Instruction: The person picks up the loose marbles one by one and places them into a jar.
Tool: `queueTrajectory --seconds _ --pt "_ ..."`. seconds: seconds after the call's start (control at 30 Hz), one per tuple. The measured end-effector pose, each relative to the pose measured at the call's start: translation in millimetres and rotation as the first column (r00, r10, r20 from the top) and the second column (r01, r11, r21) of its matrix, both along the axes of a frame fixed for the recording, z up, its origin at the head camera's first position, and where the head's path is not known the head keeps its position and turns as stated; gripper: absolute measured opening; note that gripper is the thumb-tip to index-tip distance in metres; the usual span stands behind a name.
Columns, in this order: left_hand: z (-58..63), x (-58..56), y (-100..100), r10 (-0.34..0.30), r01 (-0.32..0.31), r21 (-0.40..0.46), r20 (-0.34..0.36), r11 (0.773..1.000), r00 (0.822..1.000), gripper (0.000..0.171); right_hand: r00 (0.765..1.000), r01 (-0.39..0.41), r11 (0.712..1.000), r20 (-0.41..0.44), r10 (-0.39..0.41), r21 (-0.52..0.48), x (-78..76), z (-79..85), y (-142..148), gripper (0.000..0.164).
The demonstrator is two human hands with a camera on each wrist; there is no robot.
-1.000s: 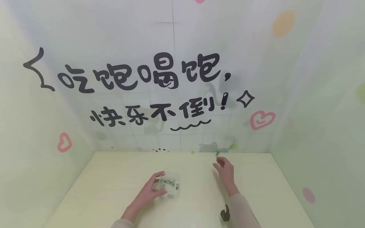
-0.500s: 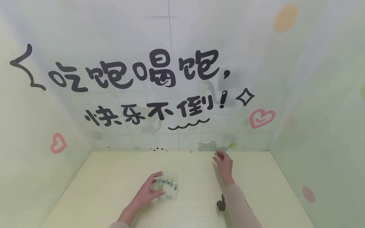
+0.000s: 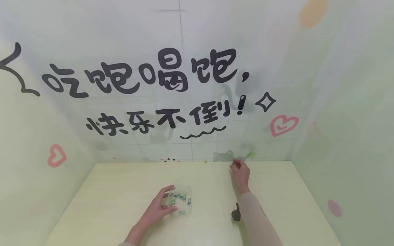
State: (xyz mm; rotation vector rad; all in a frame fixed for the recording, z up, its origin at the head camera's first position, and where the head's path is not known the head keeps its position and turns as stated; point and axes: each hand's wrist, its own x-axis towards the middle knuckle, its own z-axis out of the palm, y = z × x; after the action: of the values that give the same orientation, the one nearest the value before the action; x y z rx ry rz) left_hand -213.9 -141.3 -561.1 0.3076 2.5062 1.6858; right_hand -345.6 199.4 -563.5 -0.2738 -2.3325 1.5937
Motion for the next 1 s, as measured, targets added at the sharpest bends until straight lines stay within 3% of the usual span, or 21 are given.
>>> queueTrajectory --seconds 0.47,0.73,0.9,1.0 --pt "1.3 0.0 -1.3 -0.008 0.008 -0.003 0.019 1.0 1.0 0.078 0.998 0.025 0.999 0.058 -0.026 0.02 -16.0 -11.3 0.8 0.029" --pt "6.2 0.6 0.2 -0.009 0.009 0.002 0.028 1.0 1.0 0.078 0.999 0.0 0.997 0.04 -0.003 0.083 -18.8 -14.1 4.8 0.027" --pt "5.0 0.8 -0.6 -0.01 0.01 -0.005 0.021 1.0 1.0 0.077 0.998 -0.034 0.986 0.054 0.026 0.161 -17.2 -11.4 3.0 0.024" --pt "3.5 0.9 -1.2 -0.014 0.014 -0.004 0.019 1.0 1.0 0.078 0.995 -0.076 0.962 0.081 0.057 0.261 -16.4 -12.1 3.4 0.019"
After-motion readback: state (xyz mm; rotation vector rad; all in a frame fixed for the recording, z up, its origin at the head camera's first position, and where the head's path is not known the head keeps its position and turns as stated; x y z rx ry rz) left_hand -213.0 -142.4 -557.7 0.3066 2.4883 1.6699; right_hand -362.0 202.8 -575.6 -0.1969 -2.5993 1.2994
